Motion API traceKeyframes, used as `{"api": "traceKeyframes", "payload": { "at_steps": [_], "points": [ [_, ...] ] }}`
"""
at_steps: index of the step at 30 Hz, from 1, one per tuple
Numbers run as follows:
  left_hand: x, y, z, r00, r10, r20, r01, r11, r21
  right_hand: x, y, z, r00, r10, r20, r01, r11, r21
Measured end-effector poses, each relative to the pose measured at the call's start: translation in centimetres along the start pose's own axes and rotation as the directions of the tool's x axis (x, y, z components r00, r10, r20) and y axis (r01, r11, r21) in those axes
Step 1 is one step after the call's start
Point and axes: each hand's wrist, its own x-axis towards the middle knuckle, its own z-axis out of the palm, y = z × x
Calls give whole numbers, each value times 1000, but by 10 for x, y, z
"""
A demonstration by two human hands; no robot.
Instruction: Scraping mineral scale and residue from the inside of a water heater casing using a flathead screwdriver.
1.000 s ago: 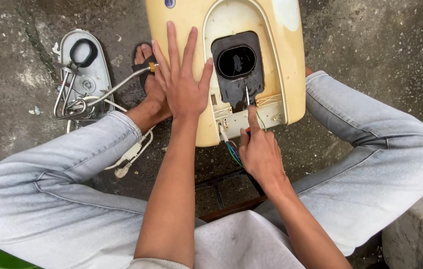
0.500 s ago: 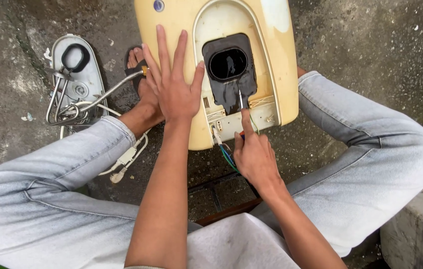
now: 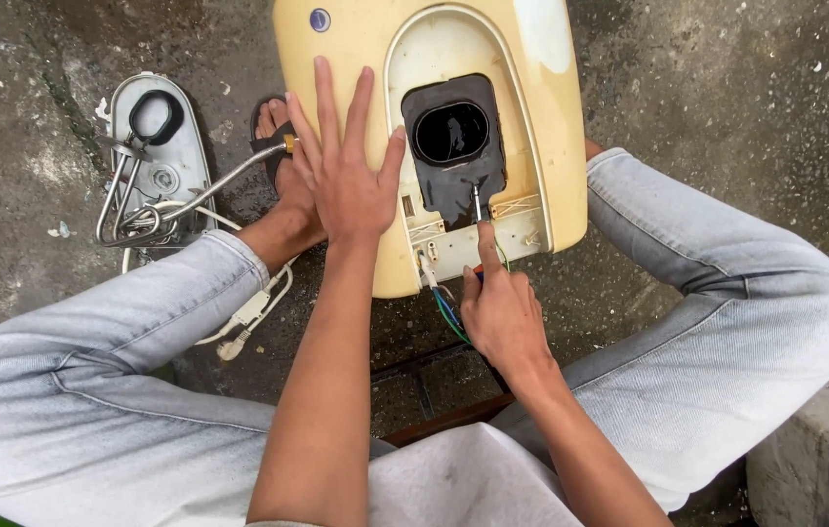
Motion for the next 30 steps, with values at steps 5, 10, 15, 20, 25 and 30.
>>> {"api": "traceKeyframes", "payload": {
  "at_steps": [5, 10, 15, 20, 25, 30],
  "points": [
    [9, -102, 36, 979, 169, 118, -173, 985, 25, 1, 3, 2, 1000, -20, -16, 20, 1000, -20],
    [3, -59, 29, 1000, -2, 5, 2, 1000, 25, 2, 6, 3, 999, -38, -15, 37, 999, -23],
    [-1, -2, 1, 1000, 2, 13, -2, 999, 38, 5, -4, -11, 1000, -5, 8, 5, 1000, -15],
    [7, -44, 11, 984, 125, 124, -105, 983, -151, 7, 3, -5, 1000, -19, 6, 19, 1000, 24],
    [7, -84, 25, 847, -59, 528, 185, 964, -189, 7, 2, 0, 994, -88, -61, 85, 995, -45],
    [-3, -6, 9, 999, 15, -48, -14, 1000, 26, 23, 5, -4, 999, -48, 16, 49, 997, -62]
  ]
}}
